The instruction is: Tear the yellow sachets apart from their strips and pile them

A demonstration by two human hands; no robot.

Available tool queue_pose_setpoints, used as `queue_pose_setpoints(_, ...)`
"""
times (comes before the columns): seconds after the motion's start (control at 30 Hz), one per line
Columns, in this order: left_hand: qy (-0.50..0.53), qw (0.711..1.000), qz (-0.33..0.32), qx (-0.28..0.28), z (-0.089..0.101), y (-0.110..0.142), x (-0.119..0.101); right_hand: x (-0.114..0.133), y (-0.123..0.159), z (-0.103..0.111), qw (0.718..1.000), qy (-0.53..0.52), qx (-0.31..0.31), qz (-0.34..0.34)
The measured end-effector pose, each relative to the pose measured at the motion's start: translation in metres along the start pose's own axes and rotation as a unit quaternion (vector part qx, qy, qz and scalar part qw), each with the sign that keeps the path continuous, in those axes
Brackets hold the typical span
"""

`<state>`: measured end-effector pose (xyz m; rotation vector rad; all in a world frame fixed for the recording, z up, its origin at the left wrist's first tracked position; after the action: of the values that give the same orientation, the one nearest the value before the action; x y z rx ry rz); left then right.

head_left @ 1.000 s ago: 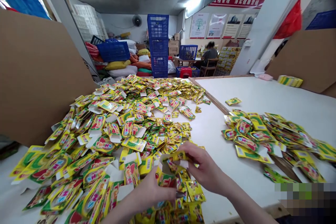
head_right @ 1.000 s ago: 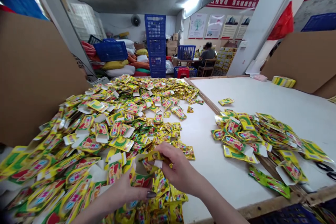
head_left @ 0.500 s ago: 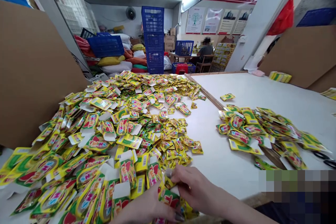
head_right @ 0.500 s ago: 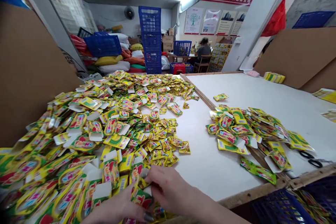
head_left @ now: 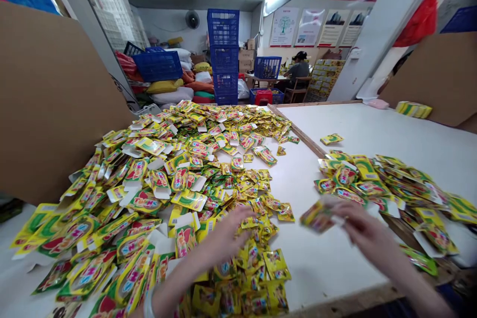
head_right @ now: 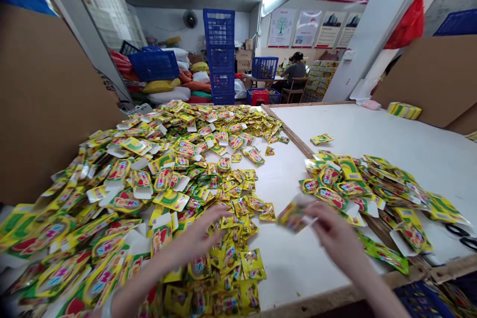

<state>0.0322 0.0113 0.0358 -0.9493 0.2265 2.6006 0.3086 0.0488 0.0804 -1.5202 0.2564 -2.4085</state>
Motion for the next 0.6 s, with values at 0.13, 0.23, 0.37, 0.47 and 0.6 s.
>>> queue_pose_setpoints(0.13, -0.201, 0.978, 0.05, -0.021, 0.052, -0.024, 0.067, -0.022, -0.035, 0.067, 0.934, 0.338, -0.117, -0.028)
queue_pose_setpoints(0.23, -0.212, 0.976, 0.049, -0.005, 0.056, -0.031, 0.093, -0.029, -0.039, -0.001, 0.965, 0.257, 0.041, 0.04)
queue_pose_setpoints(0.37, -0.174, 0.983, 0.051, -0.021, 0.056, -0.026, 0.095, -0.037, -0.018, -0.09, 0.967, 0.172, 0.154, 0.106)
queue_pose_setpoints(0.47, -0.107, 0.99, 0.081, -0.05, 0.062, -0.016, 0.09, -0.043, -0.013, -0.1, 0.976, 0.14, 0.128, 0.105)
queue_pose_setpoints(0.6, 0.004, 0.993, 0.111, -0.038, 0.048, -0.003, 0.072, -0.012, -0.017, -0.092, 0.986, 0.08, 0.12, 0.08)
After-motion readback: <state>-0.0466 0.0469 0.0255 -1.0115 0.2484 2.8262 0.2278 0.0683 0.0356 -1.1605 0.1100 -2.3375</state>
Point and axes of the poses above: each hand's wrist, its own y-axis away from the middle knuckle, its own z-axis out of the back of the hand, x = y × z, the point moved 9 cm from there along -y, towards the middle knuckle, and after that the axes turned 7 degrees about -y, right-handed, at the moved point
